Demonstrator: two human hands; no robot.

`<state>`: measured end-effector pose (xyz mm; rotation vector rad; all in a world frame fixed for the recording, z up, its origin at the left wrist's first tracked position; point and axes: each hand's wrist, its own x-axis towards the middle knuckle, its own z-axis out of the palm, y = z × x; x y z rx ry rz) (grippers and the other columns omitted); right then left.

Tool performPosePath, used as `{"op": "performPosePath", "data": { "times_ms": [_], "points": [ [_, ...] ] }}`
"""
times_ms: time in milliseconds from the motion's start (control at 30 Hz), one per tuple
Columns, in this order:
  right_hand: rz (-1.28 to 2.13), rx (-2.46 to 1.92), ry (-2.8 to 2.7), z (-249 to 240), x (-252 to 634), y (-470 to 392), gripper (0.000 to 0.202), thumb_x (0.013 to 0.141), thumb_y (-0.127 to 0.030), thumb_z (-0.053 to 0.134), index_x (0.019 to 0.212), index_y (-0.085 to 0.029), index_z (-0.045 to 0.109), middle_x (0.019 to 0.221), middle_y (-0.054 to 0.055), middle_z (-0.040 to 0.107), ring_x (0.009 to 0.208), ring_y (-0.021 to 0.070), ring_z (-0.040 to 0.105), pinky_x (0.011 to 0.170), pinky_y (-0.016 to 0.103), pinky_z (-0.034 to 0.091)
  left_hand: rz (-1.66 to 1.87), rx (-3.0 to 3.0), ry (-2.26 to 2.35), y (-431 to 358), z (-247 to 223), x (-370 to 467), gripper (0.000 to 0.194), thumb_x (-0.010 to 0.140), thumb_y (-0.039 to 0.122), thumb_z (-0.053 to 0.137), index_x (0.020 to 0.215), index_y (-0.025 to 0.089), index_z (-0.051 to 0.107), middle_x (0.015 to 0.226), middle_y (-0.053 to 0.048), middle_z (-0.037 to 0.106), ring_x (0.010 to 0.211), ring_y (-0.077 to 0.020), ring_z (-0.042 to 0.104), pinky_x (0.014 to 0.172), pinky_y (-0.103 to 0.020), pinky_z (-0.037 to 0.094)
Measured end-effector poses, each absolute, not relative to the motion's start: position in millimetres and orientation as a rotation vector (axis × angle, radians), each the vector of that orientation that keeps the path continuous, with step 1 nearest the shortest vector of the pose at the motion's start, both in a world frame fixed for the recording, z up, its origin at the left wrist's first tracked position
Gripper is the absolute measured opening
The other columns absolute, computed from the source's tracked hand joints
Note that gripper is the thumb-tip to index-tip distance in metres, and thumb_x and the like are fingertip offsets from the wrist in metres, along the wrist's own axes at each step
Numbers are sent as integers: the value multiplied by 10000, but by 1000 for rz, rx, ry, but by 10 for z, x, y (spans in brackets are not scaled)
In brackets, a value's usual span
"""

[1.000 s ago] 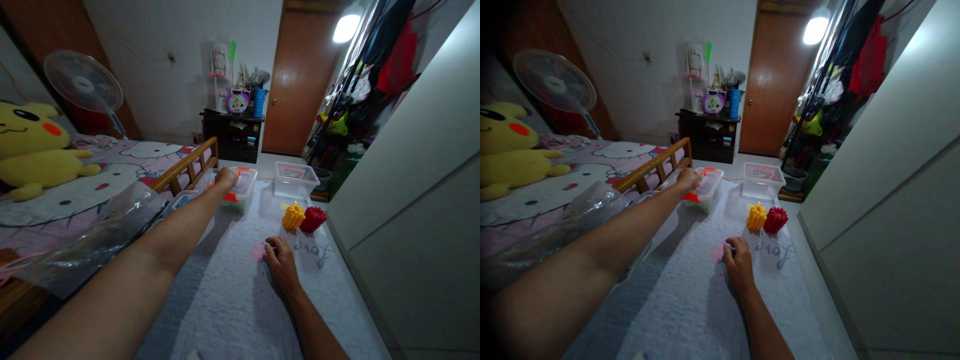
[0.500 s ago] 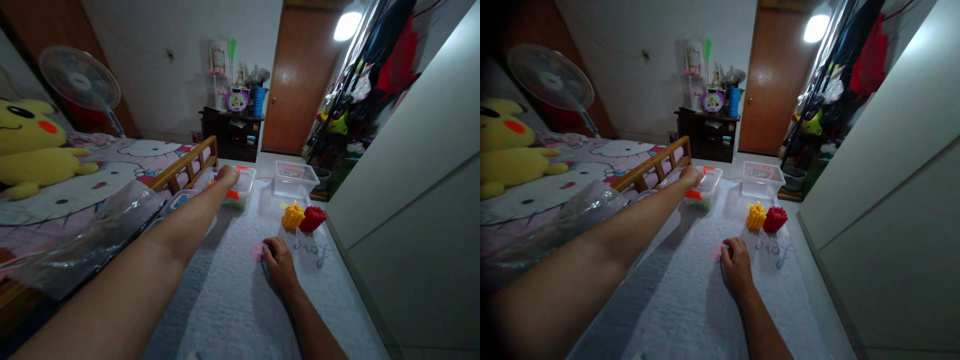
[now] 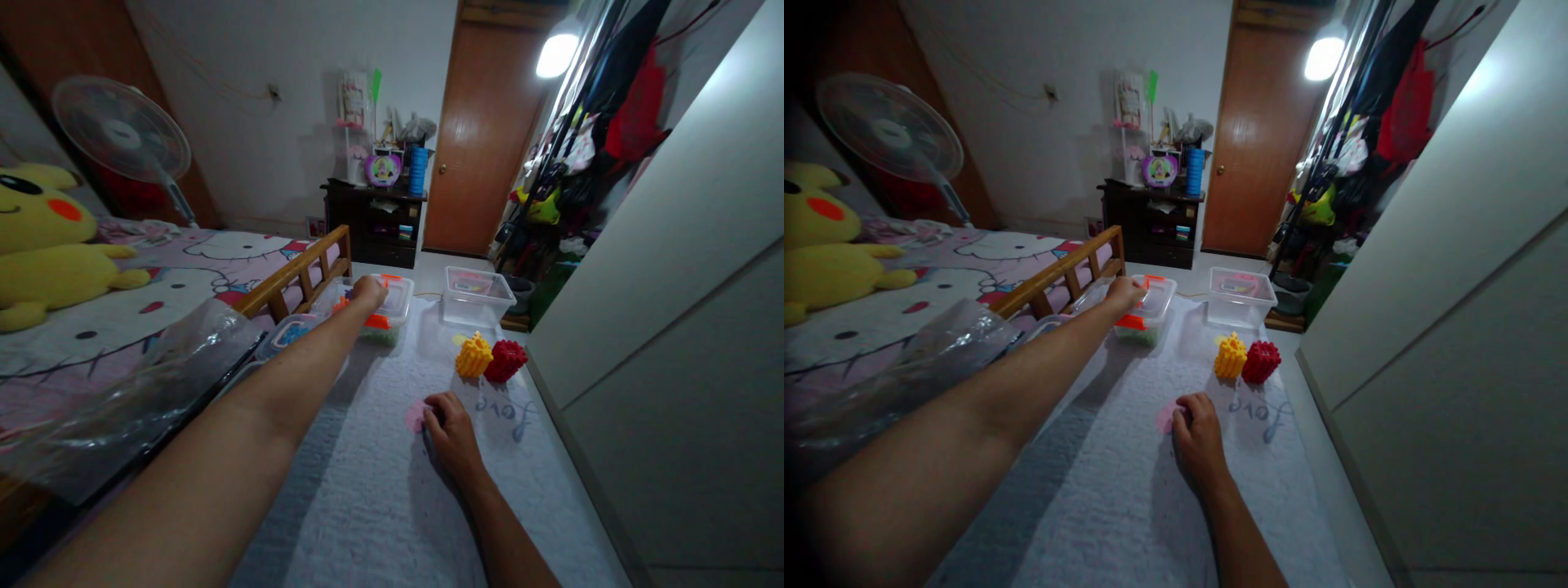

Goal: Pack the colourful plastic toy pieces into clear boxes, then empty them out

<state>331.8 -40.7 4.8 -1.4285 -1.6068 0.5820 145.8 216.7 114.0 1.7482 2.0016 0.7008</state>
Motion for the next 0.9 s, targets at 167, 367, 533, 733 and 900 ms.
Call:
{"op": "performPosePath", "data": {
  "times_ms": [167, 367, 533, 733, 900],
  "points": [
    [606, -1457, -1581, 67, 3312, -405, 165, 826, -224, 549, 903, -196, 692, 890, 64, 655, 856, 221, 626, 793, 348, 488, 780, 1809, 1990, 2019, 1159, 1434, 233, 862, 335, 612, 1007, 180, 707, 1017, -93, 759, 920, -220, 691, 738, -262, 469],
    [604, -1389, -1621, 545, 3432, -318, 201, 824, -272, 569, 954, -224, 714, 937, 57, 682, 876, 215, 634, 779, 339, 509, 782, 1903, 1942, 1985, 1196, 1353, 218, 880, 302, 574, 997, 182, 713, 957, -56, 763, 885, -189, 684, 705, -232, 454],
    [420, -1362, -1776, 1068, 3809, 118, 218, 833, -260, 555, 961, -221, 728, 981, 68, 691, 886, 211, 633, 826, 356, 503, 805, 2004, 1945, 1967, 1231, 1346, 230, 858, 246, 563, 1012, 169, 715, 1078, -109, 716, 1026, -250, 641, 857, -298, 466],
    [98, -1671, -1898, 1229, 4433, 1021, 331, 770, -95, 532, 998, -199, 747, 1065, 105, 707, 1015, 255, 624, 962, 407, 460, 1011, 2483, 1667, 1877, 1379, 1855, 355, 856, 179, 514, 1175, 154, 666, 1235, -145, 599, 1240, -296, 499, 1109, -395, 353],
    [-57, -1964, -1652, 1003, 4759, 1531, 451, 686, -64, 615, 1086, -225, 746, 1231, 179, 631, 1141, 372, 559, 976, 536, 415, 823, 2121, 1382, 1937, 1365, 2570, 412, 773, 61, 540, 1154, 152, 666, 1274, -131, 633, 1269, -252, 516, 1117, -355, 351]
  ]
}}
